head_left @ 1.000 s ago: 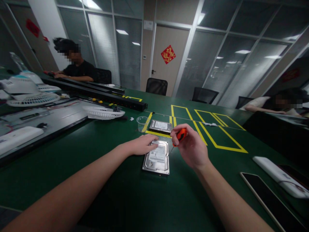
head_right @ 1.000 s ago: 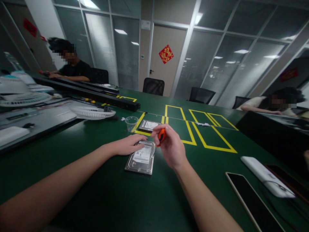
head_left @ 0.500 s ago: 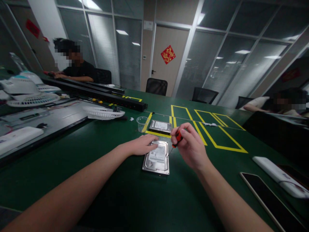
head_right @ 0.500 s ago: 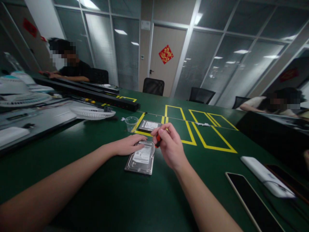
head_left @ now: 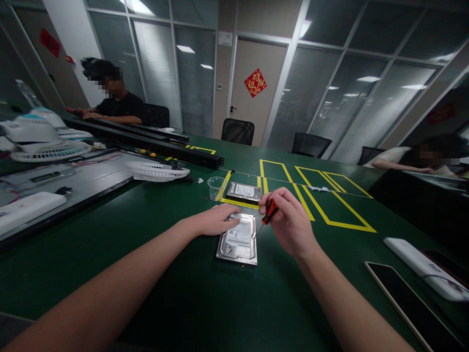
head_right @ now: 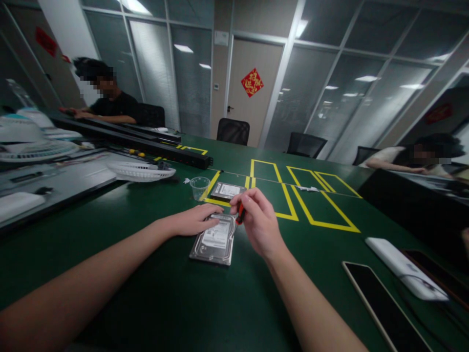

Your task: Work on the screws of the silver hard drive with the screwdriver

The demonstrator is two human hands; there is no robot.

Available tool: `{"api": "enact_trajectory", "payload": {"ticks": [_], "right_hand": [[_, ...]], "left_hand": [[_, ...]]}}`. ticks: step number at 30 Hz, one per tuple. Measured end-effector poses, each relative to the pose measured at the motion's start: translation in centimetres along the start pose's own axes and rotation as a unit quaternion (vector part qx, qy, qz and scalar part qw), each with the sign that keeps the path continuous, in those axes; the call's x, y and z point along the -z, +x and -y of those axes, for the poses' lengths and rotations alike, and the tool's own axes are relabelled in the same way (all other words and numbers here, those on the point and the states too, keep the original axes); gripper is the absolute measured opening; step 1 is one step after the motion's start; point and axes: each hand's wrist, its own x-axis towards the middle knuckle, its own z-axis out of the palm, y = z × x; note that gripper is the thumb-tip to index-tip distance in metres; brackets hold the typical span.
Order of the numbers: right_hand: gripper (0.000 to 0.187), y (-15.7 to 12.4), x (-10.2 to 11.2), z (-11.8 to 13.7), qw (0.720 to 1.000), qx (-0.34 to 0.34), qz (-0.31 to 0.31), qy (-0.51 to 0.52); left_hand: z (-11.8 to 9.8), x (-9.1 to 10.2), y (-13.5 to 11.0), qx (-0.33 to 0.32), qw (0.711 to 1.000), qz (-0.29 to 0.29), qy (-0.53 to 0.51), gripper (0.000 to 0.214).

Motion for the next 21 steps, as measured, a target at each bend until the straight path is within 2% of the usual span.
{"api": "enact_trajectory", "payload": {"ticks": [7, 8, 11, 13, 21], "right_hand": [[0.007, -0.04, -0.23, 0.14, 1.0, -0.008, 0.004, 0.012], [0.009, 0.01, -0.21, 0.17, 1.0, -0.007, 0.004, 0.013], [0.031, 0.18, -0.11, 0.26, 1.0, -0.003, 0.006, 0.013], [0.036, 0.23, -0.04, 0.28, 1.0, -0.007, 0.007, 0.012], [0.015, 0.08, -0.15, 0.21, 1.0, 0.0, 0.008, -0.005]], "left_hand": [[0.21, -0.27, 0.15, -0.011, 1.0, -0.008, 0.009, 0.042], [0.25, -0.29, 0.13, -0.011, 1.0, -0.008, 0.008, 0.042], [0.26, -0.22, 0.02, -0.008, 1.0, -0.006, 0.003, 0.043], [0.14, -0.11, -0.03, -0.004, 1.0, -0.005, 0.001, 0.043], [-0.19, 0.0, 0.0, 0.002, 1.0, -0.005, 0.003, 0.043]]}}
